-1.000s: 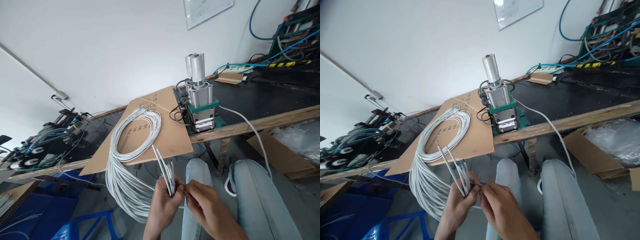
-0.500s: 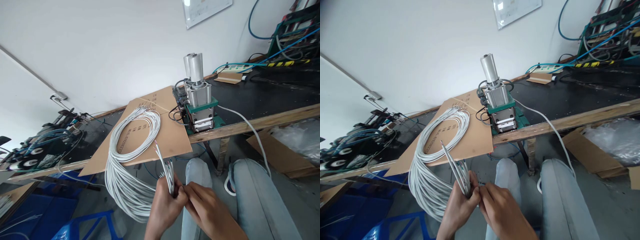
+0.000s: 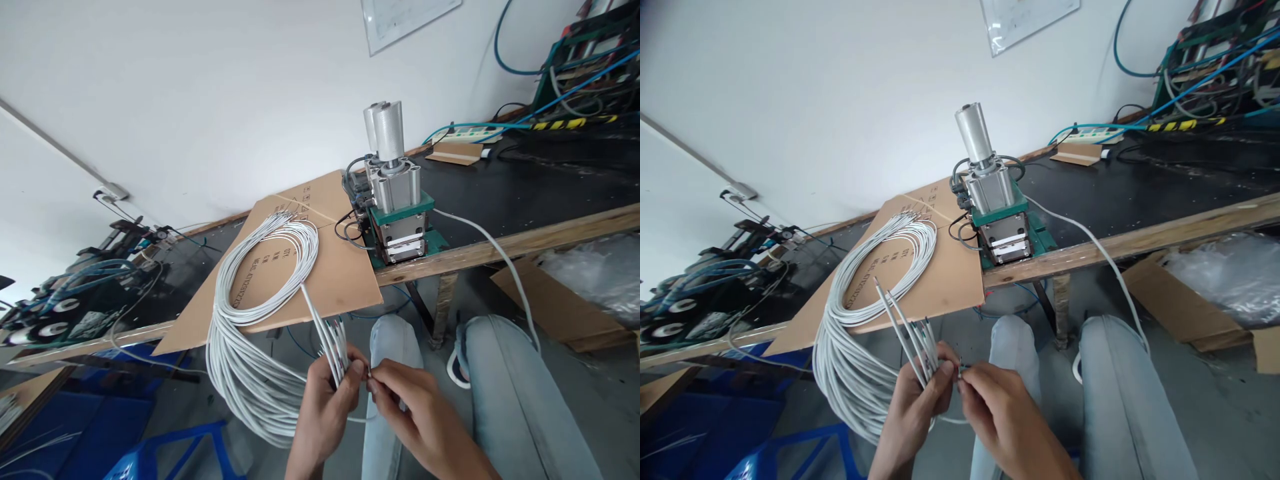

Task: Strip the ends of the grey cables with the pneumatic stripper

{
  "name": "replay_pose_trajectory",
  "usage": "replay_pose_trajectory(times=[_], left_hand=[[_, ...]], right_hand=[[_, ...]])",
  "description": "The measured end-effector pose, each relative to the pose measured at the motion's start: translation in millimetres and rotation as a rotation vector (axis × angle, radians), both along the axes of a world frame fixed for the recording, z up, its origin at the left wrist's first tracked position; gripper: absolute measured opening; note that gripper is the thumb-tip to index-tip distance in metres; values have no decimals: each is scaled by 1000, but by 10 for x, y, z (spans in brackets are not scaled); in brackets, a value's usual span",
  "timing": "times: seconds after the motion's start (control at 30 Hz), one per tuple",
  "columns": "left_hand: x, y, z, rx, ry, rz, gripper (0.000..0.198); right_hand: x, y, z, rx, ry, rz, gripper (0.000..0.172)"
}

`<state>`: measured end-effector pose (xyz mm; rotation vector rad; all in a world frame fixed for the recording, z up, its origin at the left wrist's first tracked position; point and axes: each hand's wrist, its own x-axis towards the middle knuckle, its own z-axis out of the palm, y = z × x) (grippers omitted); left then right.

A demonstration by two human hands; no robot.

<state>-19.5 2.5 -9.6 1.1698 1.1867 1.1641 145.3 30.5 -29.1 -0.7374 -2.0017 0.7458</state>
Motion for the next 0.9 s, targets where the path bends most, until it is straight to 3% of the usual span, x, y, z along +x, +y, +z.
replay_pose_trajectory(times=[0.17,0.37,0.47,0.63,0.77,0.9], left_hand=[[14,-3,4,-14,-26,25,46],[96,34,100,25,64,13,45],[103,53,100,35,14,-2,45],[78,94,25,13,-24,-9,47],[95,184,-15,40,168,84,49],[210,351,-108,257,422,129,31]], right_hand=[[18,22,41,-111,53,38,28],[10,44,72,-93,36,37,28],[-20,28,32,-103,68,23,28],[-68,15,-126,-374,258,36,37],[-8,171,-101,-627,386,-53,52],[162,459,23,-668,488,-155,58]])
